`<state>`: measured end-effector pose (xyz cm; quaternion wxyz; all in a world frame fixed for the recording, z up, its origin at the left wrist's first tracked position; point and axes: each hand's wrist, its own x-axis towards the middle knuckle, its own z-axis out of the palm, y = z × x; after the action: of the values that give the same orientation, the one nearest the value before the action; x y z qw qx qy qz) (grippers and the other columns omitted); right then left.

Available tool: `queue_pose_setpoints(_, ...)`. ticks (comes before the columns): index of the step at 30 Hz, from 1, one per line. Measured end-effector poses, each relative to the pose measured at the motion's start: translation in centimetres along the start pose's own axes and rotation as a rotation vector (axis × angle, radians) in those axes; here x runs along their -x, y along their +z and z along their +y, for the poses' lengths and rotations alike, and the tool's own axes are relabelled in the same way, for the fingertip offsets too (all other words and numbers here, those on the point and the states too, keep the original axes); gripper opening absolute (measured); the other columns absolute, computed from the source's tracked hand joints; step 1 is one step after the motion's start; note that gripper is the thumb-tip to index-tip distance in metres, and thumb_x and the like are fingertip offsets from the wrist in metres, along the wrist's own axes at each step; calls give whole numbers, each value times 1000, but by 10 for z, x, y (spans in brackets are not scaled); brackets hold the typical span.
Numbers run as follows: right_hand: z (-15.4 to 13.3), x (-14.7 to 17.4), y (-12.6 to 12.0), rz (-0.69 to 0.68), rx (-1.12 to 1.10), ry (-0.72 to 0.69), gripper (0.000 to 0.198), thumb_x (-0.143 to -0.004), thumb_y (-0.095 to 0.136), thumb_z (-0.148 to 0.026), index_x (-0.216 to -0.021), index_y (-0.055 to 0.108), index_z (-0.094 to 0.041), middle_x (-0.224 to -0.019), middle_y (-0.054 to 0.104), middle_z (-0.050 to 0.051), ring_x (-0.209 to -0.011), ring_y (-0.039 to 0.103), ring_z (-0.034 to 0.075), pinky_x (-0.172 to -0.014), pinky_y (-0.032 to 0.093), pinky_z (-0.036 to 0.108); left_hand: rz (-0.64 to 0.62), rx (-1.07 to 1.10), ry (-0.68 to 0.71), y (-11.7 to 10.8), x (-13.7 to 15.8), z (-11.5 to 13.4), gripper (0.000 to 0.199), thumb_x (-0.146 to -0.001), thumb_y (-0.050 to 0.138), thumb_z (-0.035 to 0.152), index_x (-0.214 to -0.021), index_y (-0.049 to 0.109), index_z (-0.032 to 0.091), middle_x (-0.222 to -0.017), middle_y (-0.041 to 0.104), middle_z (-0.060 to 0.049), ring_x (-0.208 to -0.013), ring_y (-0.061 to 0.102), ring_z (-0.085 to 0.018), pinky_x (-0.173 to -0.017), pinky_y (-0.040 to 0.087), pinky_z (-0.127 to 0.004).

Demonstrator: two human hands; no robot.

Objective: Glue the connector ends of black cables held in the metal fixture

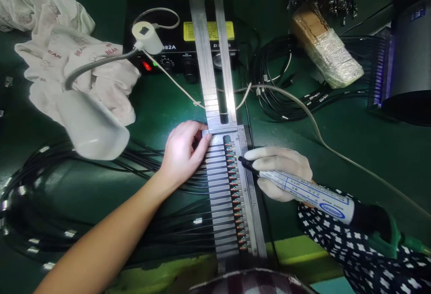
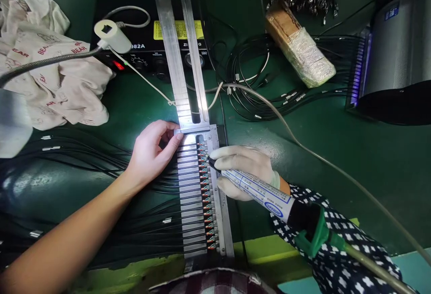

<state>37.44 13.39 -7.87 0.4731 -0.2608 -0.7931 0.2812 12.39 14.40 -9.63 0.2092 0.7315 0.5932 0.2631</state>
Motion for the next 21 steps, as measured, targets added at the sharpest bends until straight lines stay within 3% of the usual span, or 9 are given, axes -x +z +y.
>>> queue_pose_setpoints(6,0,4,1,25,32,10,16,-77,67,-13,-92,69,-16,-95,76,10,-73,74,19,-61,65,30,1,4,14,0,-1,1,16,-95,53,32,-94,60,17,-78,57,-1,-74,52,-16,-70,40,-31)
queue_pose_setpoints(21,6,6,1,11,-13,21,22,-79,69,-14,-101,69,-16,-104,74,10,-84,74,22,-68,67,33,5,2,10,-1,0,0,16,-94,54,32,-94,60,18,-79,58,-1,-75,52,-17,-70,41,-32)
